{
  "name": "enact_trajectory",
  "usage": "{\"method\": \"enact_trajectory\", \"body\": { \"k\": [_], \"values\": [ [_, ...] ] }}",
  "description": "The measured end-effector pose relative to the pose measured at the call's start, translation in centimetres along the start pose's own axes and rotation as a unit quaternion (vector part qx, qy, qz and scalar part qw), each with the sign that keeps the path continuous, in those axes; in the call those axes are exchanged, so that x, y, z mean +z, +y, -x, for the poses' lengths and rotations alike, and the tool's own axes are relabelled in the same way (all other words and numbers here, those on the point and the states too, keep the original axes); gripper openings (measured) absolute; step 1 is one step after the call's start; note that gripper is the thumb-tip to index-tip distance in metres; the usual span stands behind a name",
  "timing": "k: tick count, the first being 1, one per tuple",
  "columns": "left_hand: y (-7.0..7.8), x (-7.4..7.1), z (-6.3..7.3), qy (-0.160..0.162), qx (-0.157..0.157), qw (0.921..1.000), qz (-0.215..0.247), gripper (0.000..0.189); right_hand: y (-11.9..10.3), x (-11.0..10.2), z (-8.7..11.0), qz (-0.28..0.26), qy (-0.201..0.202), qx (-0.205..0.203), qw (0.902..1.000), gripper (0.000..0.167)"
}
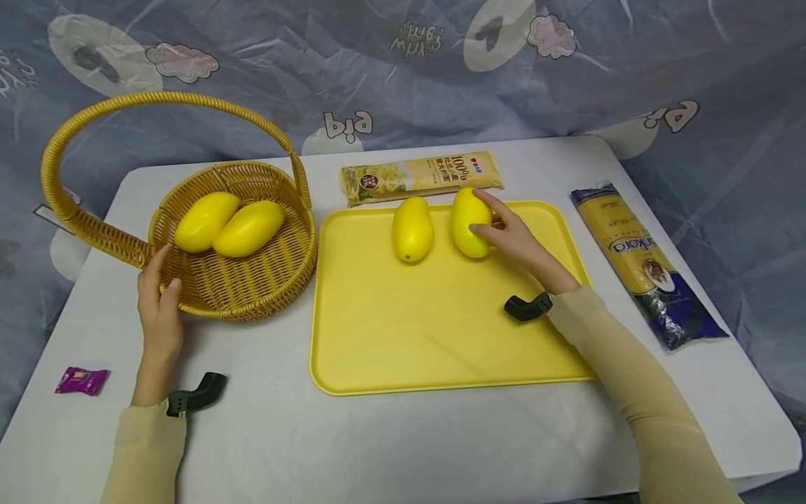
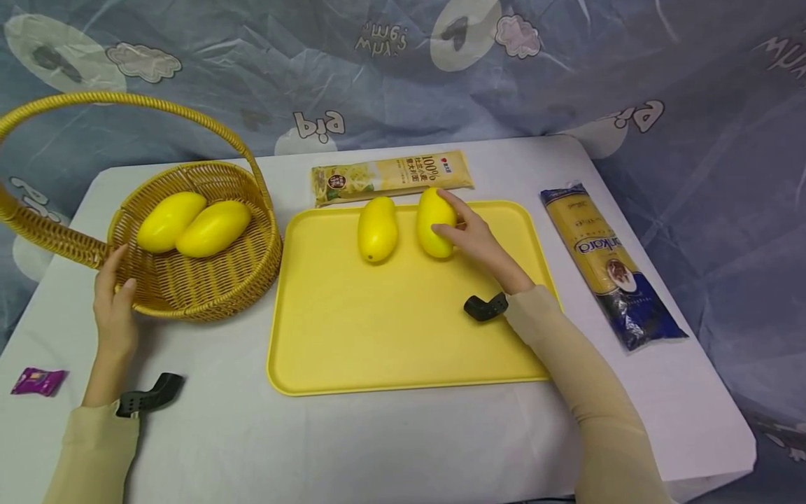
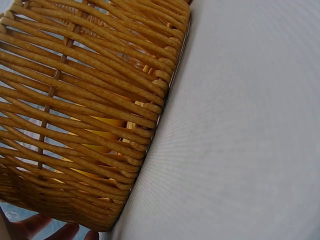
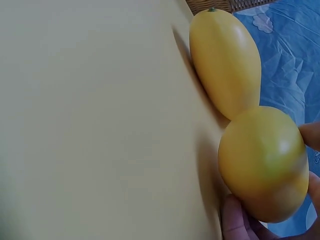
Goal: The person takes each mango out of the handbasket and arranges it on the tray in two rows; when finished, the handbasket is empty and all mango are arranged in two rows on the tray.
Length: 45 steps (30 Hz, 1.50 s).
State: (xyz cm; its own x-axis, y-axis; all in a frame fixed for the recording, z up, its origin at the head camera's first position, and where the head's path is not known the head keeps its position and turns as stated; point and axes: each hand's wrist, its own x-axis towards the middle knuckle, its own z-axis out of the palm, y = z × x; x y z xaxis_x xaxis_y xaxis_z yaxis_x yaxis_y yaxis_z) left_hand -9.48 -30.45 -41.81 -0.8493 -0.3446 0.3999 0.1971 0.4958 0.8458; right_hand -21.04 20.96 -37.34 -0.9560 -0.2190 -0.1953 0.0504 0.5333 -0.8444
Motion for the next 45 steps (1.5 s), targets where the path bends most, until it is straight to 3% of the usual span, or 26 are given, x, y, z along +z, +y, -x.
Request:
{"method": "enact_trajectory", "body": {
  "k": [15, 26, 45],
  "values": [
    [0.2, 0.1, 0.0, 0.003, 0.004, 1.0000, -0.001, 0.050, 0.4, -0.4, -0.3, 0.026, -0.018, 0.010, 0.9995, 0.064],
    [0.3, 0.1, 0.0, 0.002, 0.007, 1.0000, -0.005, 0.050, 0.6, -0.8, -0.1, 0.013, -0.011, 0.012, 0.9998, 0.063],
    [0.1, 0.0, 0.0, -0.002, -0.003, 1.0000, 0.000, 0.051, 0.7, -1.7, 0.0, 0.018, -0.041, 0.010, 0.9989, 0.066]
  ]
}}
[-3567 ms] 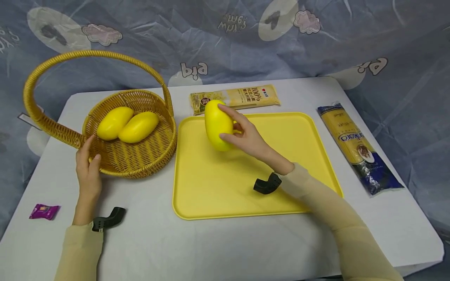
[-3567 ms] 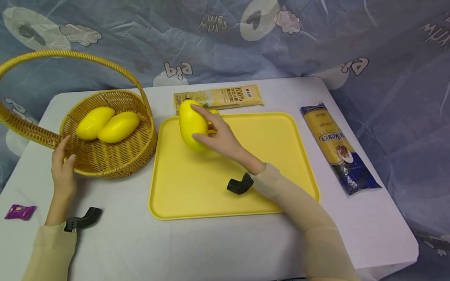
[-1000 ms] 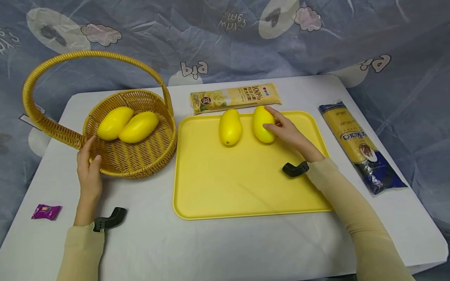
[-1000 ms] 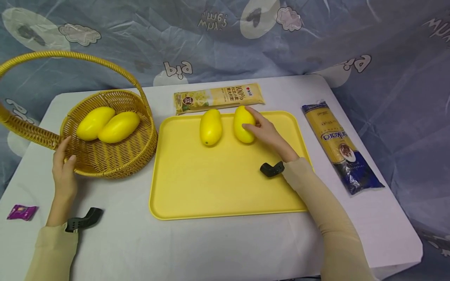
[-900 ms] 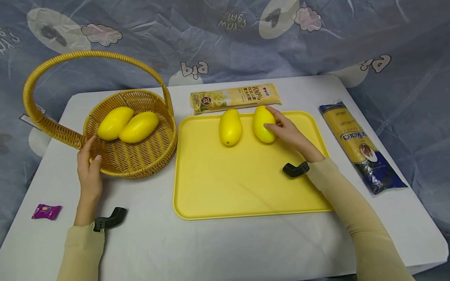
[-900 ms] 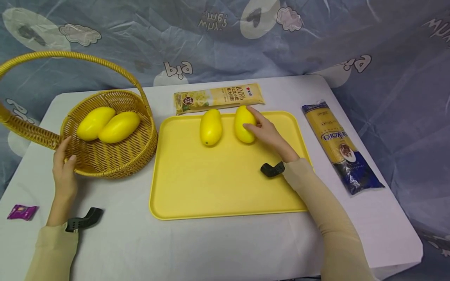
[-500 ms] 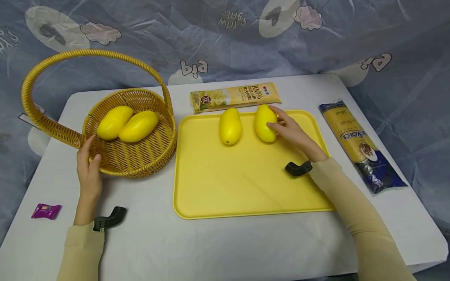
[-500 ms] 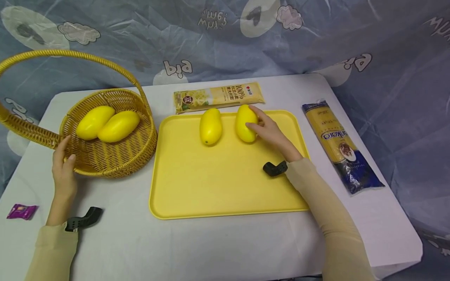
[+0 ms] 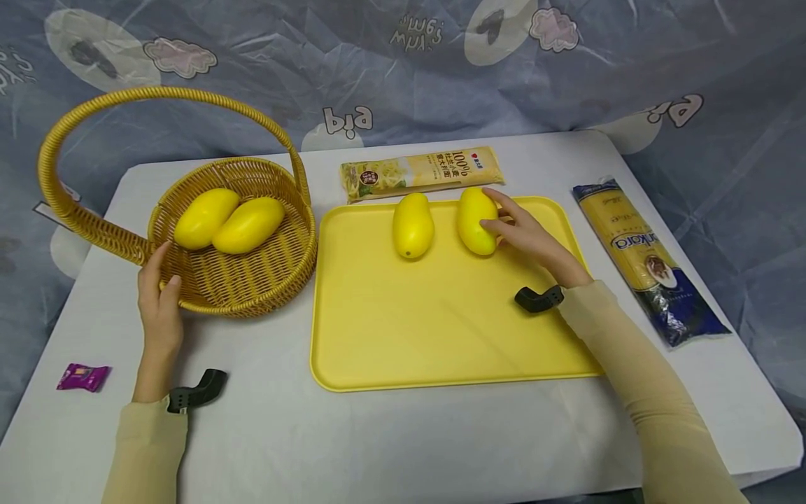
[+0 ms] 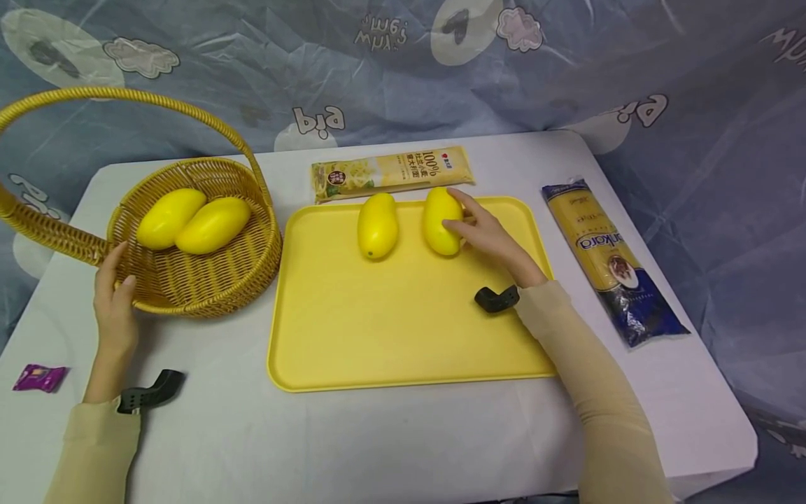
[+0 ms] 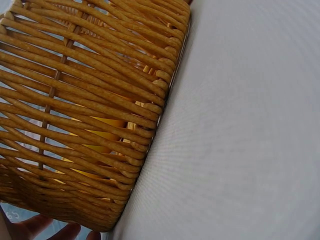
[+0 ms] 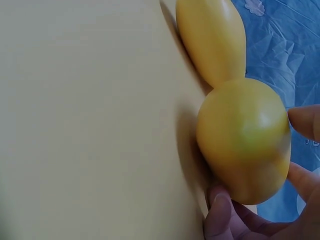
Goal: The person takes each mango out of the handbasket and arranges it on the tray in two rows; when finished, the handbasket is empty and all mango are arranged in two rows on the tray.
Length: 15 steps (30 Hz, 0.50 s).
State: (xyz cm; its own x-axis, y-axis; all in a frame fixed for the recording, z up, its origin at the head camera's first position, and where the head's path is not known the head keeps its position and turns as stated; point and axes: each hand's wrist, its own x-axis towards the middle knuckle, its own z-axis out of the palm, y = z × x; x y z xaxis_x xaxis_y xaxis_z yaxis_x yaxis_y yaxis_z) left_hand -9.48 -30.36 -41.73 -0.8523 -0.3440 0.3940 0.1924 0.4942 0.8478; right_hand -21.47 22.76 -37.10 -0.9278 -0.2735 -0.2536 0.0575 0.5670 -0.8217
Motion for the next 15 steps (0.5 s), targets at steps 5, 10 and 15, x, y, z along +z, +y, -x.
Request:
{"method": "enact_trajectory", "body": {
  "k": [5, 10, 15],
  "values": [
    [0.11, -0.03, 0.02, -0.001, 0.001, 1.0000, -0.005, 0.051, 0.06, -0.14, -0.04, -0.004, -0.005, 0.003, 1.0000, 0.065],
    [0.32, 0.01, -0.02, -0.001, -0.001, 1.0000, -0.006, 0.051, -0.04, -0.26, 0.15, -0.005, -0.006, 0.007, 0.9999, 0.065],
    [0.53, 0.03, 0.01, -0.002, -0.001, 1.0000, -0.002, 0.051, -0.12, -0.27, 0.32, -0.005, -0.005, 0.011, 0.9999, 0.066]
  ]
}}
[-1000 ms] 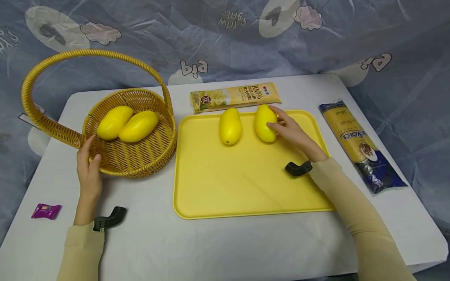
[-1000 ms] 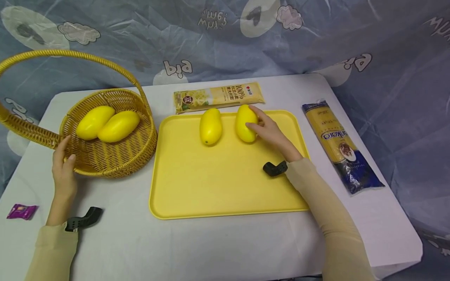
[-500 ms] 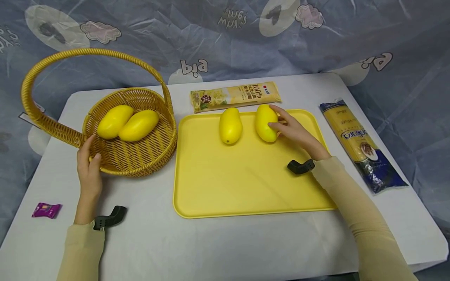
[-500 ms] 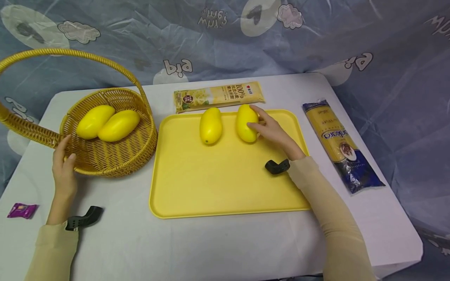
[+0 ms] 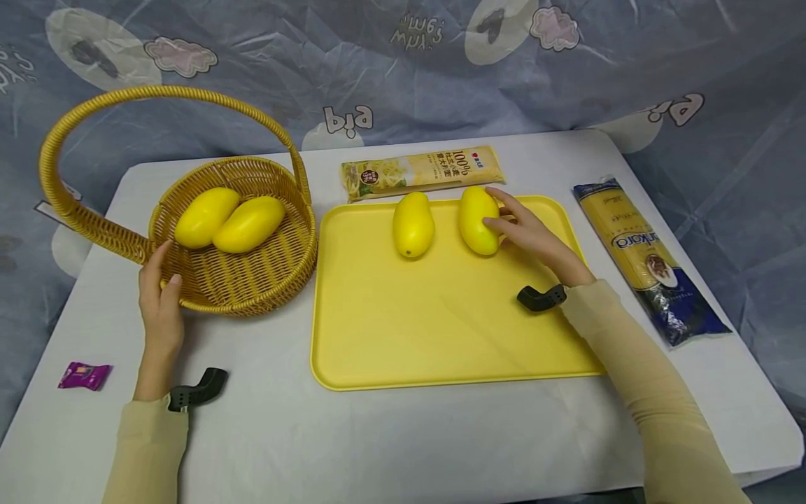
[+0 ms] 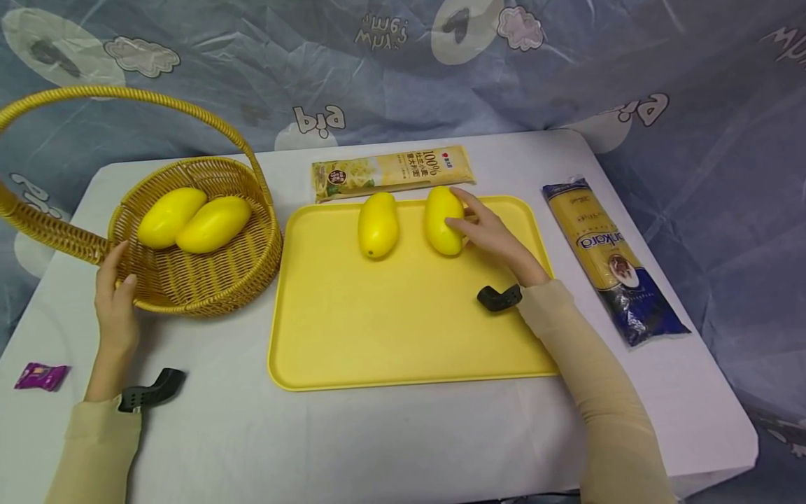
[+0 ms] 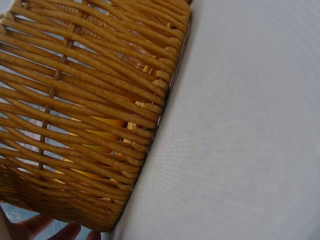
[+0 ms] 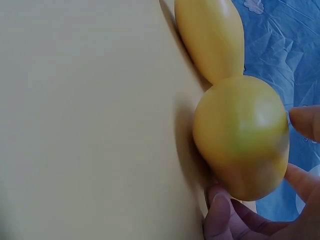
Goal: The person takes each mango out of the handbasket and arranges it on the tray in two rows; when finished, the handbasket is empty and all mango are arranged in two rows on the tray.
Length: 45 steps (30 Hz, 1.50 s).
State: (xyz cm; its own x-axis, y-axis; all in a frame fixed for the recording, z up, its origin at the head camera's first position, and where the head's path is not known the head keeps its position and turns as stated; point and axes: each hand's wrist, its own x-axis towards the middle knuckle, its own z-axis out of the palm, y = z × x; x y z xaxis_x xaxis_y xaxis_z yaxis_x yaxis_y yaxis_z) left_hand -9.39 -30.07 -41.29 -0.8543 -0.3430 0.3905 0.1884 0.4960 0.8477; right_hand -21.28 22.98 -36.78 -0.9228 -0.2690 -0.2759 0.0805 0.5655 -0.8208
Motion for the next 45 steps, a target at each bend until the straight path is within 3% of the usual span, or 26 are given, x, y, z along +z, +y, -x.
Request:
{"method": "enact_trajectory", "body": {
  "k": [11, 18, 28, 35, 45],
  "values": [
    [0.7, 0.0, 0.1, 0.000, 0.013, 0.9999, 0.004, 0.050, 0.1, 0.0, 0.2, 0.003, 0.010, 0.009, 0.9999, 0.069],
    [0.6, 0.0, 0.1, 0.001, 0.005, 1.0000, 0.000, 0.050, 0.1, -0.3, 0.4, 0.007, 0.013, 0.002, 0.9999, 0.069],
    [-0.2, 0.0, -0.1, 0.005, 0.006, 1.0000, -0.002, 0.050, -0.5, -1.0, 1.6, 0.068, 0.041, -0.019, 0.9967, 0.065],
    [-0.6, -0.1, -0.1, 0.000, -0.001, 1.0000, -0.008, 0.050, -1.5, -1.3, 2.3, 0.123, 0.094, -0.064, 0.9859, 0.059],
    [-0.6, -0.2, -0.1, -0.004, 0.003, 1.0000, -0.001, 0.049, -4.5, 0.2, 3.3, 0.074, 0.151, -0.129, 0.9773, 0.049]
  ]
}}
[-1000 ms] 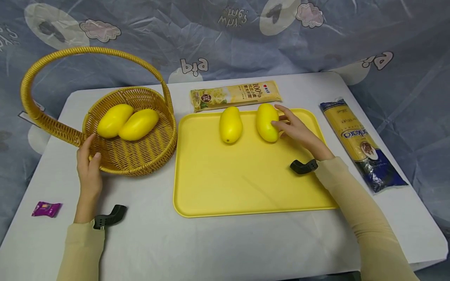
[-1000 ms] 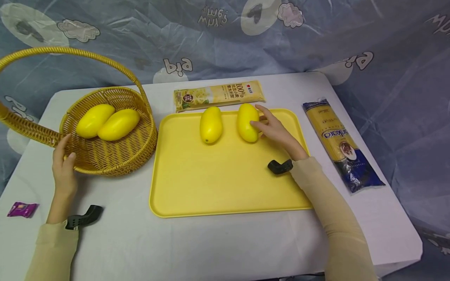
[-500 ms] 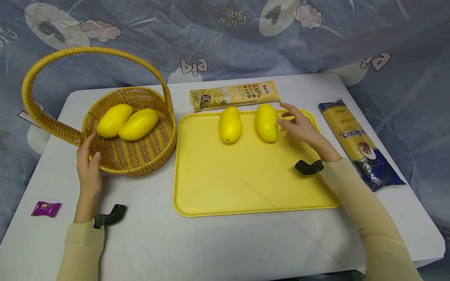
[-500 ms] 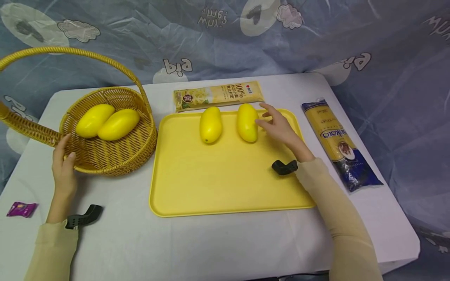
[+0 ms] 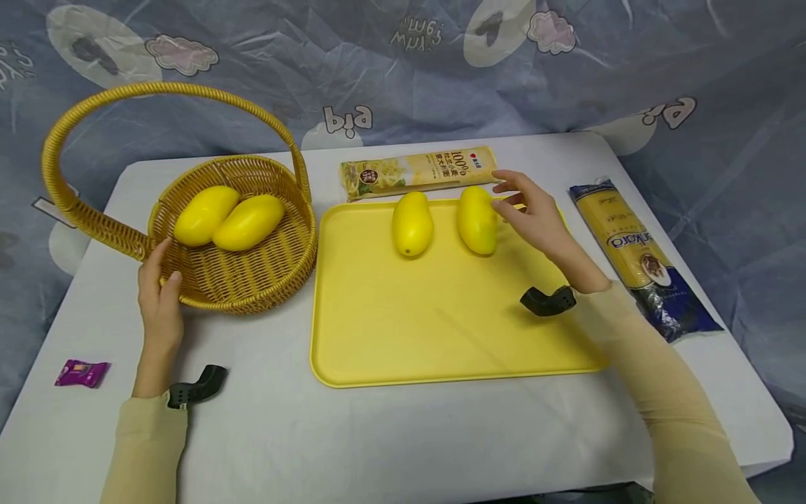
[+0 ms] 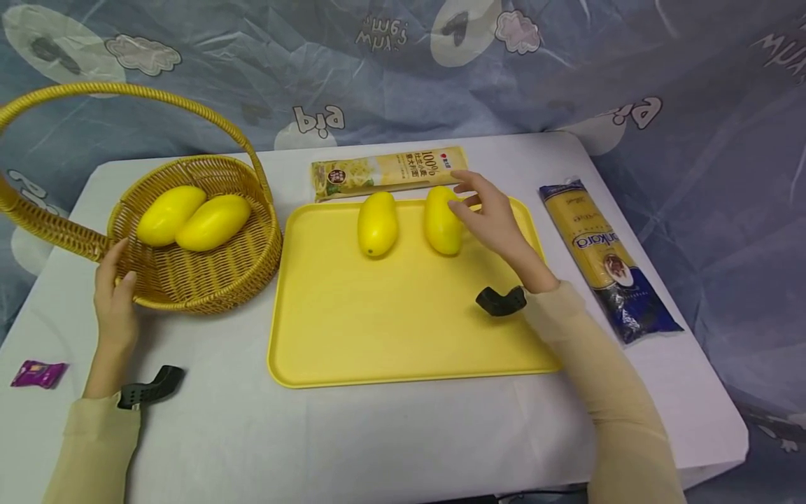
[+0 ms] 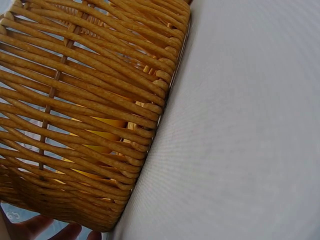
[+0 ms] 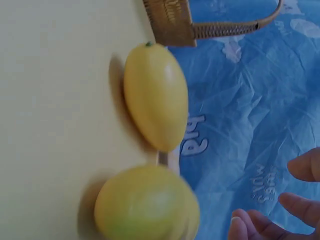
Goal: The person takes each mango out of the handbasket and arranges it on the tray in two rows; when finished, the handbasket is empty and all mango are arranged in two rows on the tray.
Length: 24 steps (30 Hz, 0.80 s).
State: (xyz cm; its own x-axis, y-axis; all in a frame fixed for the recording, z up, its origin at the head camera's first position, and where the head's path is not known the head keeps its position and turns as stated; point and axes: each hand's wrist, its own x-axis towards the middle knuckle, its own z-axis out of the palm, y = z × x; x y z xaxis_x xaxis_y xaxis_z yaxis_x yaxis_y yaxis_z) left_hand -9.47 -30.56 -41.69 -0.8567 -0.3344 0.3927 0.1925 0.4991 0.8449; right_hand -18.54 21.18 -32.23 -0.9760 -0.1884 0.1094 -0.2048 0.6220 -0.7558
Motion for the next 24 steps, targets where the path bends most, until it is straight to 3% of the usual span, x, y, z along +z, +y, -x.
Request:
{"method": "enact_trajectory", "body": {
  "k": [4, 11, 24],
  "values": [
    [0.0, 0.0, -0.1, 0.004, 0.003, 1.0000, 0.003, 0.049, -1.7, 1.0, 0.0, -0.052, 0.014, -0.027, 0.9982, 0.048],
    [-0.2, 0.0, 0.0, 0.006, 0.000, 1.0000, 0.001, 0.049, -4.7, 3.1, -0.5, -0.143, 0.002, -0.077, 0.9867, 0.047],
    [-0.2, 0.0, 0.0, 0.001, -0.001, 1.0000, 0.001, 0.049, -9.3, 8.0, -1.4, -0.204, -0.062, -0.127, 0.9687, 0.047]
  ]
}}
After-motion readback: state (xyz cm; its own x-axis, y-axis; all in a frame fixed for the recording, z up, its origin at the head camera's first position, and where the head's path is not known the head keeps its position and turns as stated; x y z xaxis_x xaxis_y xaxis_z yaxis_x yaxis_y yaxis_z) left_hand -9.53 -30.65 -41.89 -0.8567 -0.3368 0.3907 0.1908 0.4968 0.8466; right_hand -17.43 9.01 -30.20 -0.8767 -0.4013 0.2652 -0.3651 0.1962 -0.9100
